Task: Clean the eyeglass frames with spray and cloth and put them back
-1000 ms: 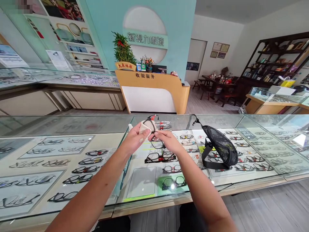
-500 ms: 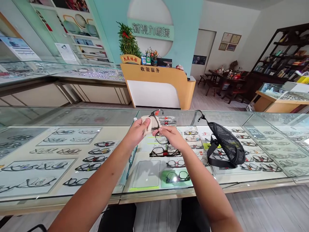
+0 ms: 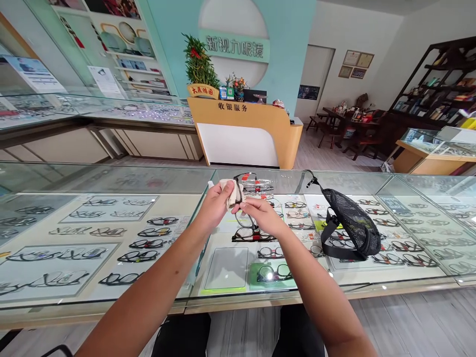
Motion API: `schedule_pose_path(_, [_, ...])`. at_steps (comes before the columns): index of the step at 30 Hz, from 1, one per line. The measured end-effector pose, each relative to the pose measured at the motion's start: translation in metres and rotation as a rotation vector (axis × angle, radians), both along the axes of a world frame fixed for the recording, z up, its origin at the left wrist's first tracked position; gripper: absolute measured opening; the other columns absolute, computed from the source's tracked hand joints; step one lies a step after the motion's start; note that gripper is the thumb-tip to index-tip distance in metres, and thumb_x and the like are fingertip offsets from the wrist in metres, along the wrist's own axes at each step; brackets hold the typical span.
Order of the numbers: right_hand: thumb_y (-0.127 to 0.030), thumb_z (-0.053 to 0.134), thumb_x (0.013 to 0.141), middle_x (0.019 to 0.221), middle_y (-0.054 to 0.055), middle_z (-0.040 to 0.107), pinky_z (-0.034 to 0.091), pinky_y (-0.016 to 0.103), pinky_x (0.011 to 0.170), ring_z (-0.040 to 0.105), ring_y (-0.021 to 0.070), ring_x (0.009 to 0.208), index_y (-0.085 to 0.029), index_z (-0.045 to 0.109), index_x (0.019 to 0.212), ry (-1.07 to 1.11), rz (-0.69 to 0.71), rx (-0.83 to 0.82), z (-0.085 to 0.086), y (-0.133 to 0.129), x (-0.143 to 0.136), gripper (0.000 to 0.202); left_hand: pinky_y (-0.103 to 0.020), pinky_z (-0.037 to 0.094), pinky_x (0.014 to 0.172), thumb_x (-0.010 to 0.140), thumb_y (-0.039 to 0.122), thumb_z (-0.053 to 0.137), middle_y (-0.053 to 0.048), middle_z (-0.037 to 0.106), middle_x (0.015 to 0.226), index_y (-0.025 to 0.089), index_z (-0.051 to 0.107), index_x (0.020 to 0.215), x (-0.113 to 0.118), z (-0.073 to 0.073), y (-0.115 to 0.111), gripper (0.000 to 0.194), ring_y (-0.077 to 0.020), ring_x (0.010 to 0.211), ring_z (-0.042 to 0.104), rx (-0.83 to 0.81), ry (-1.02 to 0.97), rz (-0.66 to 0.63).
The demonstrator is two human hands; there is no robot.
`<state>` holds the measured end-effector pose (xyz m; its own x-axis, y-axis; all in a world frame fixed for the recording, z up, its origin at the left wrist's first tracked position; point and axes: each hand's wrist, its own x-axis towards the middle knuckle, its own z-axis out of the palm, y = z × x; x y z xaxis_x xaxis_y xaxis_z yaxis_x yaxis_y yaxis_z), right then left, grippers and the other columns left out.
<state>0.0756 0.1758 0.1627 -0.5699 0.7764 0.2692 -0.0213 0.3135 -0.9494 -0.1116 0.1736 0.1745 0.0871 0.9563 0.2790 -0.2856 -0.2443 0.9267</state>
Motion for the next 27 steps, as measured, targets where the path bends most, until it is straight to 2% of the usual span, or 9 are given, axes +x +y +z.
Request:
schedule_pose_path(3, [-0.071, 0.068, 0.103, 0.103, 0.007, 0.081, 0.05, 0.039, 0.099, 0.062, 0.0242, 0.095, -0.024, 0.089, 0.095, 0.002, -0.023, -0.011, 0.004, 0.002, 0.005, 0.053, -0.029, 0.044, 0.059, 0.077, 0.086, 0.088, 0.0, 0.063, 0.064, 0.019, 0.064, 0.079, -0.009, 0.0, 0.004, 0.071, -0.0136, 0.057, 0.057, -0.034, 0.013, 0.027])
schedule_pose_path(6, [-0.07, 0.067, 0.103, 0.1, 0.007, 0.081, 0.05, 0.039, 0.101, 0.062, 0.0243, 0.094, -0.023, 0.089, 0.094, 0.012, -0.046, -0.019, 0.005, 0.005, 0.009, 0.052, -0.027, 0.044, 0.063, 0.068, 0.075, 0.1, 0.002, 0.066, 0.071, 0.019, 0.069, 0.091, -0.012, 0.004, 0.003, 0.068, -0.012, 0.062, 0.055, -0.059, -0.002, -0.013])
schedule_pose_path(9, [-0.071, 0.068, 0.102, 0.096, 0.007, 0.08, 0.051, 0.039, 0.099, 0.063, 0.0246, 0.094, -0.023, 0.089, 0.094, 0.026, -0.054, -0.027, 0.002, 0.008, 0.009, 0.052, -0.028, 0.047, 0.064, 0.072, 0.058, 0.104, 0.005, 0.063, 0.069, 0.02, 0.068, 0.101, -0.007, 0.008, -0.003, 0.06, -0.0119, 0.061, 0.054, -0.024, -0.011, -0.135])
schedule_pose_path(11, [-0.073, 0.069, 0.101, 0.094, 0.006, 0.079, 0.051, 0.04, 0.098, 0.064, 0.0249, 0.094, -0.024, 0.088, 0.094, 0.029, -0.041, -0.013, -0.001, 0.007, 0.005, 0.053, -0.029, 0.048, 0.062, 0.076, 0.056, 0.102, 0.007, 0.06, 0.064, 0.022, 0.065, 0.099, -0.001, 0.008, -0.006, 0.055, -0.0118, 0.056, 0.052, 0.012, -0.03, -0.156])
schedule_pose_path(16, [-0.077, 0.068, 0.1, 0.102, 0.007, 0.079, 0.051, 0.038, 0.095, 0.062, 0.0233, 0.091, -0.024, 0.088, 0.096, 0.034, 0.004, -0.003, -0.005, 0.002, -0.005, 0.056, -0.028, 0.038, 0.048, 0.081, 0.076, 0.091, 0.004, 0.062, 0.062, 0.022, 0.059, 0.085, 0.006, 0.0, -0.003, 0.063, -0.0106, 0.042, 0.05, 0.003, -0.051, 0.004])
schedule_pose_path(20, [-0.076, 0.067, 0.101, 0.102, 0.007, 0.079, 0.051, 0.039, 0.097, 0.062, 0.0241, 0.093, -0.025, 0.089, 0.097, 0.012, -0.027, -0.016, -0.002, 0.001, 0.0, 0.056, -0.029, 0.04, 0.052, 0.08, 0.086, 0.084, 0.003, 0.058, 0.057, 0.021, 0.06, 0.078, 0.0, -0.003, 0.002, 0.069, -0.0122, 0.046, 0.052, -0.048, -0.05, 0.015])
schedule_pose_path(22, [-0.075, 0.066, 0.102, 0.101, 0.007, 0.08, 0.051, 0.039, 0.099, 0.062, 0.0244, 0.093, -0.025, 0.089, 0.096, 0.008, -0.053, -0.021, 0.001, 0.003, 0.004, 0.055, -0.029, 0.043, 0.057, 0.075, 0.081, 0.093, 0.003, 0.059, 0.06, 0.021, 0.063, 0.079, -0.002, 0.0, 0.002, 0.067, -0.0129, 0.054, 0.054, -0.066, -0.072, 0.007])
schedule_pose_path(24, [-0.075, 0.066, 0.102, 0.102, 0.007, 0.081, 0.051, 0.04, 0.1, 0.062, 0.0245, 0.093, -0.025, 0.089, 0.095, 0.018, -0.059, -0.036, 0.002, 0.005, 0.007, 0.055, -0.03, 0.044, 0.061, 0.07, 0.068, 0.102, 0.003, 0.063, 0.067, 0.021, 0.068, 0.086, -0.003, 0.004, -0.001, 0.06, -0.0128, 0.059, 0.054, -0.066, -0.081, -0.045])
schedule_pose_path(27, [-0.078, 0.069, 0.099, 0.097, 0.007, 0.079, 0.051, 0.039, 0.098, 0.063, 0.0247, 0.093, -0.024, 0.089, 0.095, 0.038, -0.046, -0.036, 0.001, 0.005, 0.005, 0.058, -0.03, 0.046, 0.059, 0.07, 0.056, 0.105, 0.005, 0.062, 0.068, 0.022, 0.07, 0.097, 0.002, 0.008, -0.006, 0.056, -0.0113, 0.055, 0.05, -0.042, -0.064, -0.118])
